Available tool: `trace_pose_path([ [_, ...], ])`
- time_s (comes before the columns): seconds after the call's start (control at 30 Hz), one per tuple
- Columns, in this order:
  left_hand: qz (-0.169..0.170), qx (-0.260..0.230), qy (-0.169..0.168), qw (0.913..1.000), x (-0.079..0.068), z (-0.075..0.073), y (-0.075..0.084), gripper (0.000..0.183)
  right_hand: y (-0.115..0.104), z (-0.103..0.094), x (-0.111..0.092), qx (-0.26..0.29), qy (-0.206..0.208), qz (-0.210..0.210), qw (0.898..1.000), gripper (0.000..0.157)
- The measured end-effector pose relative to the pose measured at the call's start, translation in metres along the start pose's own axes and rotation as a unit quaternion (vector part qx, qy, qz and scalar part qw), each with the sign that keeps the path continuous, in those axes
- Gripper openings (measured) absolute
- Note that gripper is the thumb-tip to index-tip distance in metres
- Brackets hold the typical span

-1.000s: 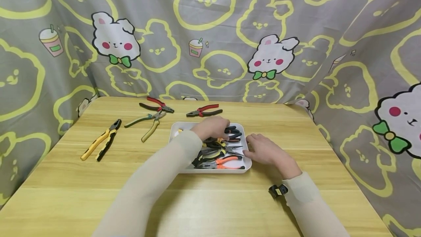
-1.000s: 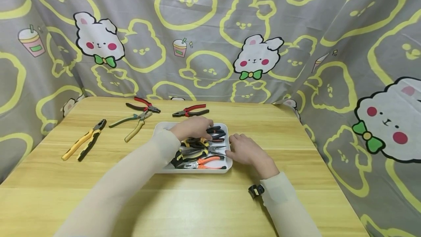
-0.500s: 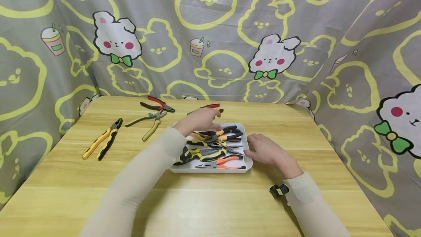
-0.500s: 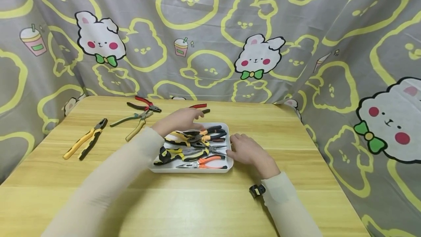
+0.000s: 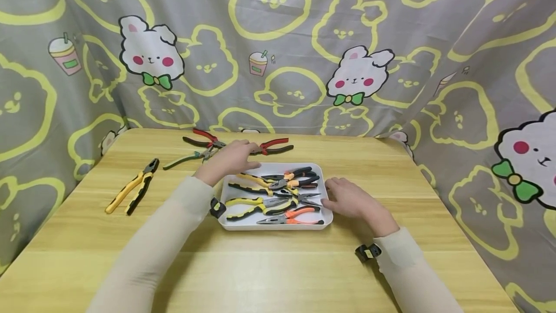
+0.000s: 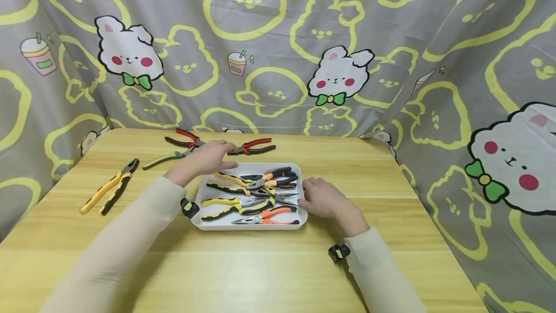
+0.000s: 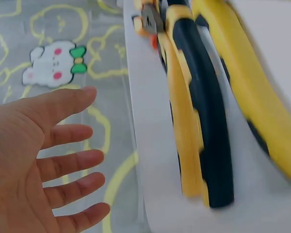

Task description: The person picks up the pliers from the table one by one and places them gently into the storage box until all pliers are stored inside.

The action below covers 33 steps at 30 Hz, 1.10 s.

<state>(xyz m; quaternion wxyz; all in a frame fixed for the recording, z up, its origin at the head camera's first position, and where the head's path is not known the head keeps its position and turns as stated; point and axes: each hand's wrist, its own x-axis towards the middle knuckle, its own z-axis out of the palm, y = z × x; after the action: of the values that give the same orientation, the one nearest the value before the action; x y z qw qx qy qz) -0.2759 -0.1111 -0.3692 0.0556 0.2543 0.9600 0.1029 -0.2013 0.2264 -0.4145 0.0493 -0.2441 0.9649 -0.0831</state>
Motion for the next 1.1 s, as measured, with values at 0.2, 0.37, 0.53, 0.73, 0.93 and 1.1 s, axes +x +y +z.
trace_pose_path([
  [0.2, -0.038, 0.011, 0.021, 0.999, -0.015, -0.005, -0.022, 0.057, -0.001, -0.001, 0.0, 0.004, 0.001, -0.001, 1.0, 0.037],
  [0.37, -0.056, 0.014, 0.03, 0.9979, -0.024, -0.004, -0.04, 0.056, -0.001, -0.001, 0.0, 0.003, 0.005, -0.003, 1.0, 0.037],
  [0.53, -0.067, -0.004, 0.035, 0.9971, -0.032, 0.001, -0.058, 0.057, -0.001, -0.001, 0.0, 0.003, 0.004, -0.005, 1.0, 0.037],
  [0.73, -0.093, -0.024, 0.03, 0.9949, -0.042, 0.006, -0.081, 0.06, -0.001, -0.001, -0.001, -0.002, 0.002, -0.002, 1.0, 0.037],
  [0.93, -0.118, -0.043, 0.023, 0.9918, -0.051, 0.013, -0.1, 0.063, -0.001, 0.0, -0.001, -0.003, -0.001, 0.001, 1.0, 0.039],
  [1.1, -0.133, -0.058, 0.016, 0.9893, -0.059, 0.017, -0.115, 0.069, -0.002, -0.001, 0.0, -0.008, 0.001, -0.004, 1.0, 0.038],
])
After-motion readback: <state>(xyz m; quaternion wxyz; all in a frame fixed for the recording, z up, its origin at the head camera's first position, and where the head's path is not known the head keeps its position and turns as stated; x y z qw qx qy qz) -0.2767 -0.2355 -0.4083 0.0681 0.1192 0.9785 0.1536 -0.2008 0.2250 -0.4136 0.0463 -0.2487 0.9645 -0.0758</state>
